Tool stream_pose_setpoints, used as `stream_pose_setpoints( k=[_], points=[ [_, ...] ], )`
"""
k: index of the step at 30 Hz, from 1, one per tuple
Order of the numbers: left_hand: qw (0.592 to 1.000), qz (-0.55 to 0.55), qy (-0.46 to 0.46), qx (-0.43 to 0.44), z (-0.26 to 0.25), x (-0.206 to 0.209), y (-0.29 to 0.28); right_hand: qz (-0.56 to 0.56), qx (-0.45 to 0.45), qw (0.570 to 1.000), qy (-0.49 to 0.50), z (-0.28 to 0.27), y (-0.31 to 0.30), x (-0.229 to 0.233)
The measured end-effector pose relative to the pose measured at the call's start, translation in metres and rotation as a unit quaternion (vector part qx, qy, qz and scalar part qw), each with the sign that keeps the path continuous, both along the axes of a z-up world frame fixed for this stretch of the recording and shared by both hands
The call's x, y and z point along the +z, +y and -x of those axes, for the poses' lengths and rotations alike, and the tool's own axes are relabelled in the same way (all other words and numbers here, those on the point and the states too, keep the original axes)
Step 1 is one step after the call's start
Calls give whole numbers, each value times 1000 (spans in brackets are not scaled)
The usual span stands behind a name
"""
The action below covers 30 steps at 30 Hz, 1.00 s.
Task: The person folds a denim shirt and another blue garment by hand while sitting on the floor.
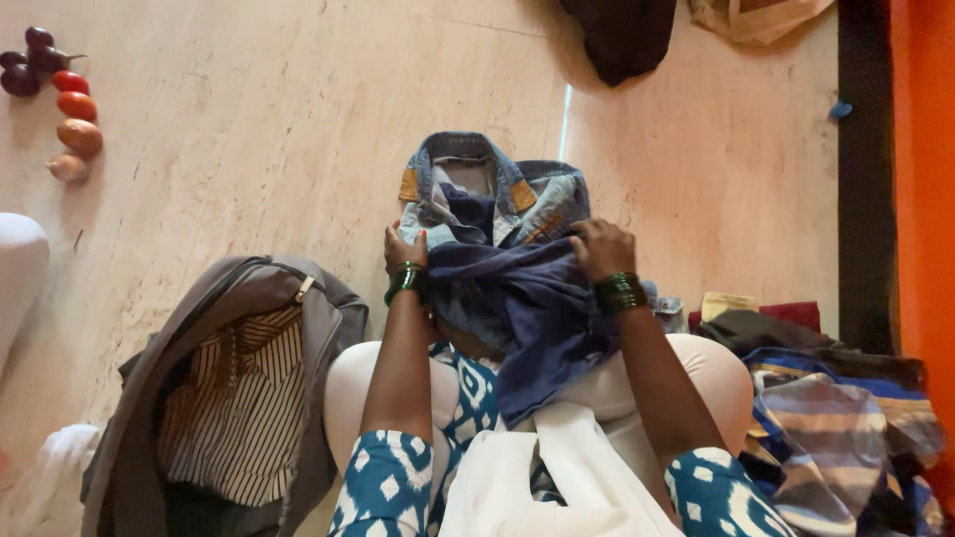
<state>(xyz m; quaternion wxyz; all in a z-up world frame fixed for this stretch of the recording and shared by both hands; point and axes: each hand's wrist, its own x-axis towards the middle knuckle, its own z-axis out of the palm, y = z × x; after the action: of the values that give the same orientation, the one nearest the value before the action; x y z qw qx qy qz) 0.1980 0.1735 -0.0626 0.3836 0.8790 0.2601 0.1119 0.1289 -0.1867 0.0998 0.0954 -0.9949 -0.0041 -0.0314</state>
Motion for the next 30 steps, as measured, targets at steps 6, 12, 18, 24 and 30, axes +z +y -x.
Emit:
stream_pose_setpoints(
  k=[6, 12, 18, 24, 30],
  points=[
    [973, 143, 162, -77, -7, 27, 8, -84, 137, 979, -127, -69, 43, -75],
    [972, -26, 226, -64, -13, 14, 4, 113, 67, 986, 104, -143, 34, -111],
    [997, -28, -51, 40, -33, 0, 13, 32, -61, 991, 118, -159, 20, -117],
    [990, 37, -128, 51, -37, 64, 4, -139, -217, 938, 231, -132, -12, -102],
    [928, 160, -322, -98, -21, 153, -15, -278, -268, 921, -55, -89, -33, -74]
  ],
)
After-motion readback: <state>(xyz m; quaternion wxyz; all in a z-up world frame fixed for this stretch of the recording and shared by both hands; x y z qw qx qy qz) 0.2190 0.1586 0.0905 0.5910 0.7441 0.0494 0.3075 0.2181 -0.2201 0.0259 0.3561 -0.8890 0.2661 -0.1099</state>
